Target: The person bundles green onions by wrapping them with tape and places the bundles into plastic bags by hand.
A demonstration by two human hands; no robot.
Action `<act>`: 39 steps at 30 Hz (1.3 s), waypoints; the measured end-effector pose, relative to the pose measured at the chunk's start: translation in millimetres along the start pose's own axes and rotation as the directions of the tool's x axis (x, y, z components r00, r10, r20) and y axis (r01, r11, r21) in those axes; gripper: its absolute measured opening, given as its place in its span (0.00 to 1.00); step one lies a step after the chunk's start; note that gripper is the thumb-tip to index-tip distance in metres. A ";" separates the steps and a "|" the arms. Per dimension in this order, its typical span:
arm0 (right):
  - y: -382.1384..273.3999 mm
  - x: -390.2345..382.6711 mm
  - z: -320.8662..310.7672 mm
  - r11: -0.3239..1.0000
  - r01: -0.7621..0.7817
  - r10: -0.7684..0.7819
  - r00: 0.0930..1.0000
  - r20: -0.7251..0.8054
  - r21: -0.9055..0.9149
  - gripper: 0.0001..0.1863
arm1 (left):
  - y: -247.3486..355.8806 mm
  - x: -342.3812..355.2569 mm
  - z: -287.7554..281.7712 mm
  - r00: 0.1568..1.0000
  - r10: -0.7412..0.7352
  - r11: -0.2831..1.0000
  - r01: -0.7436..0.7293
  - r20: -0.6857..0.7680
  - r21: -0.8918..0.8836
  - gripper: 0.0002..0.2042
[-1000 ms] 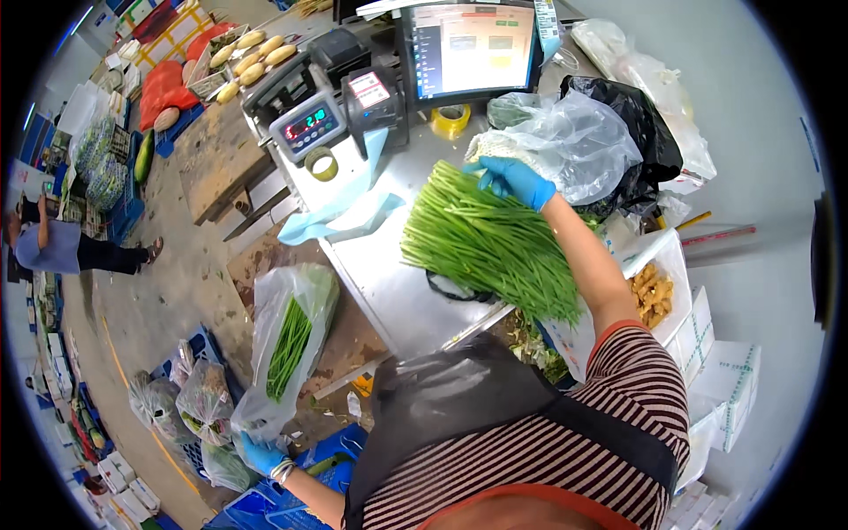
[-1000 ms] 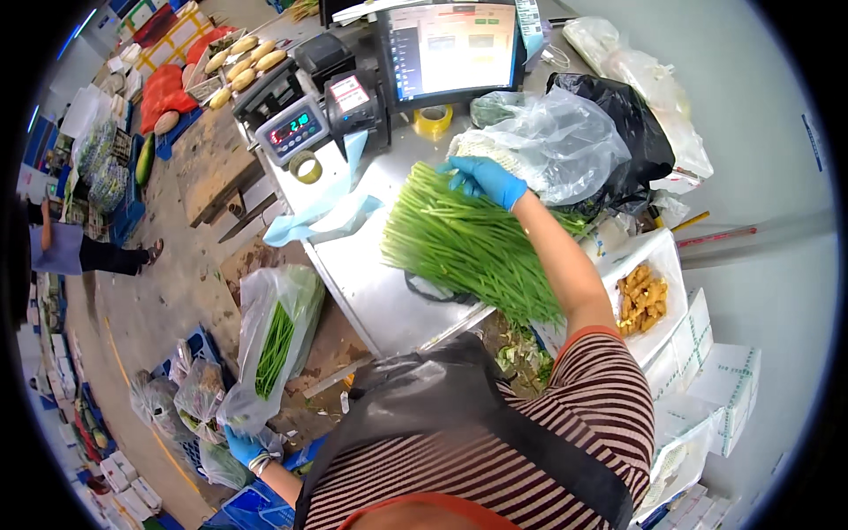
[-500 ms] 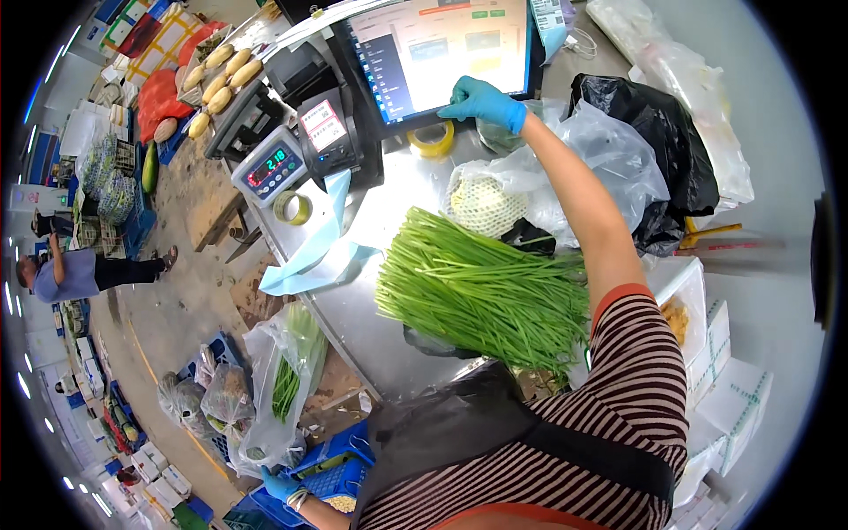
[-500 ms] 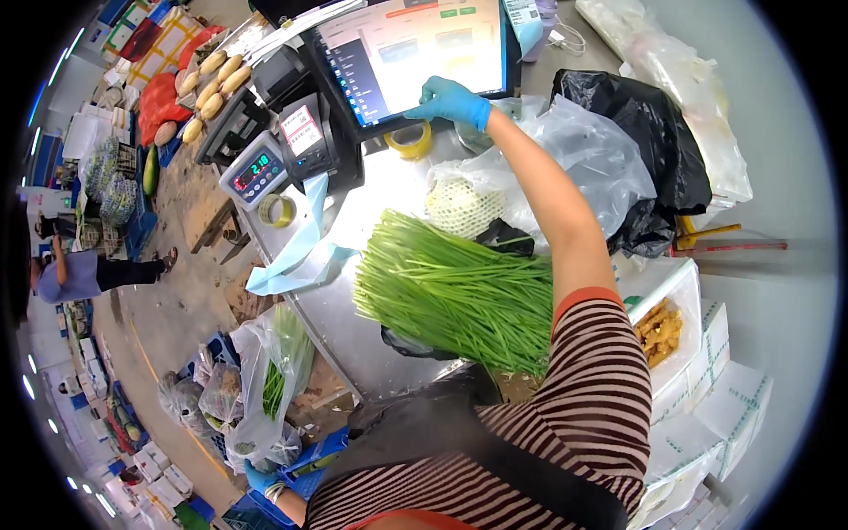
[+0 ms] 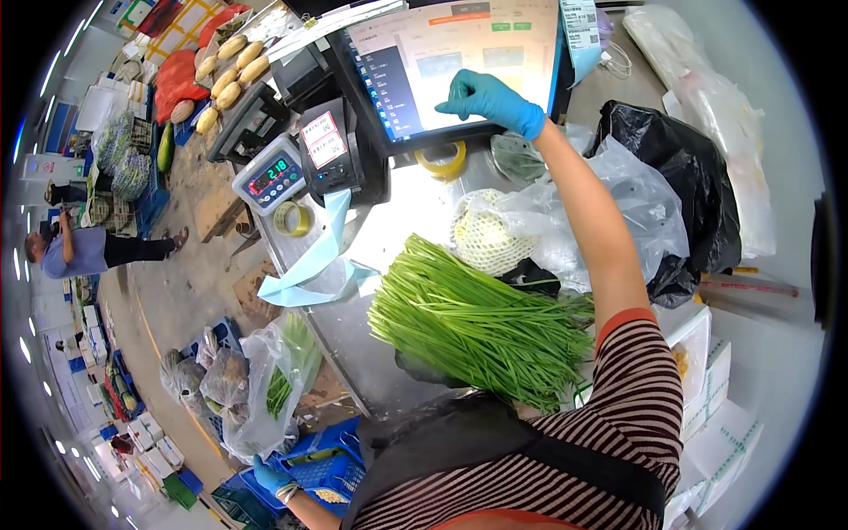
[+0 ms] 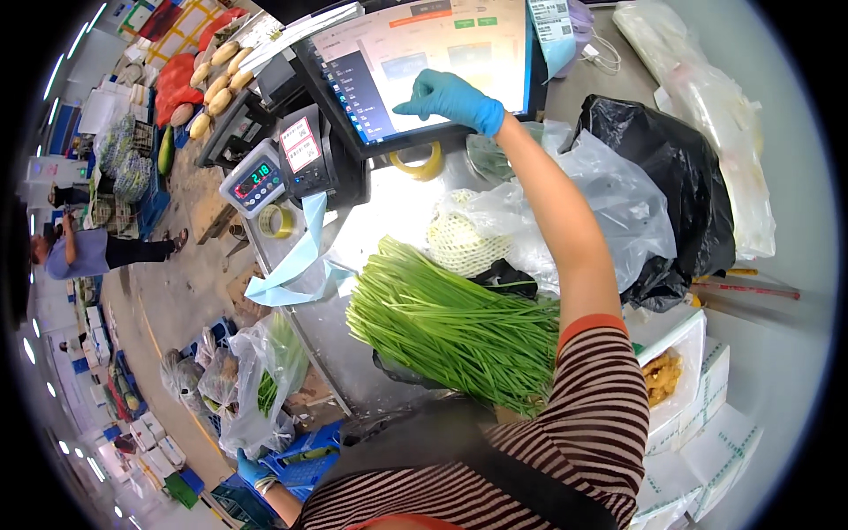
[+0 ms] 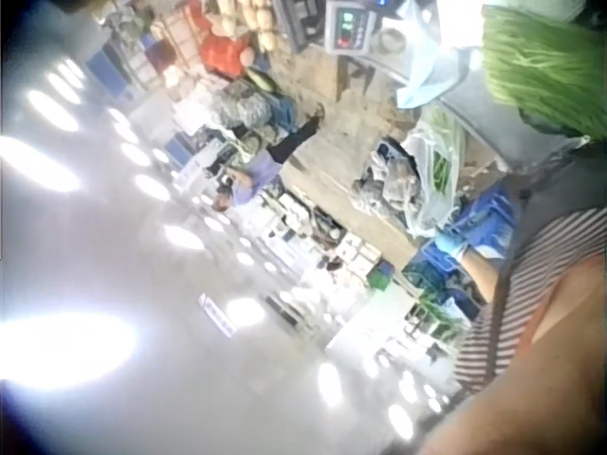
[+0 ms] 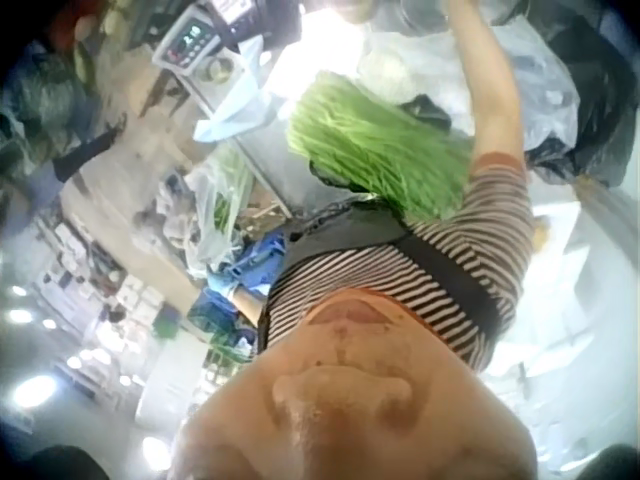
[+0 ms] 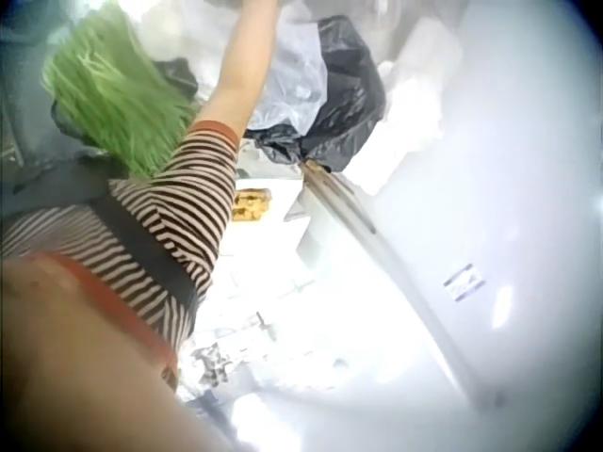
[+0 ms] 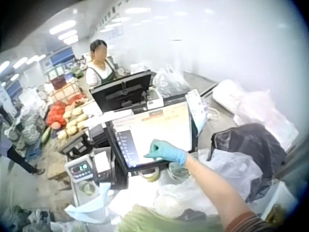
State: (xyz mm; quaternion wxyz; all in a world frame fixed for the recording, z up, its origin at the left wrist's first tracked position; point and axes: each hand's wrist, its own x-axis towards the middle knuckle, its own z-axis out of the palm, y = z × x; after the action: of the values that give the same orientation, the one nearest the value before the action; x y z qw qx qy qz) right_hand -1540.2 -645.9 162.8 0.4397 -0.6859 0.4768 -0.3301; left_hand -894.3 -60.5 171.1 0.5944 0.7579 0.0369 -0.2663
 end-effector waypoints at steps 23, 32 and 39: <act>67.3 -30.8 -22.4 0.960 -0.148 0.124 0.986 -0.112 -0.236 0.23 | -18.4 22.0 34.4 0.999 0.000 0.998 0.003 -0.053 0.056 0.22; 7.1 -99.9 92.5 0.968 0.023 0.058 0.947 0.316 -0.249 0.15 | -16.4 -16.6 30.1 0.997 -0.070 0.989 0.065 -0.032 -0.131 0.22; -76.9 -206.9 245.9 0.996 0.084 -0.076 0.885 0.459 0.004 0.17 | -53.5 50.3 -27.8 0.897 0.360 0.915 -0.285 -0.257 0.285 0.13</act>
State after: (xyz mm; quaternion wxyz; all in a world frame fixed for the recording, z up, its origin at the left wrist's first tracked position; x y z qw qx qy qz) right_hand -1365.6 -367.5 129.2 0.5205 -0.7668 0.3334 -0.1730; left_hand -861.2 -32.4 105.6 0.5214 0.8515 -0.0314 -0.0460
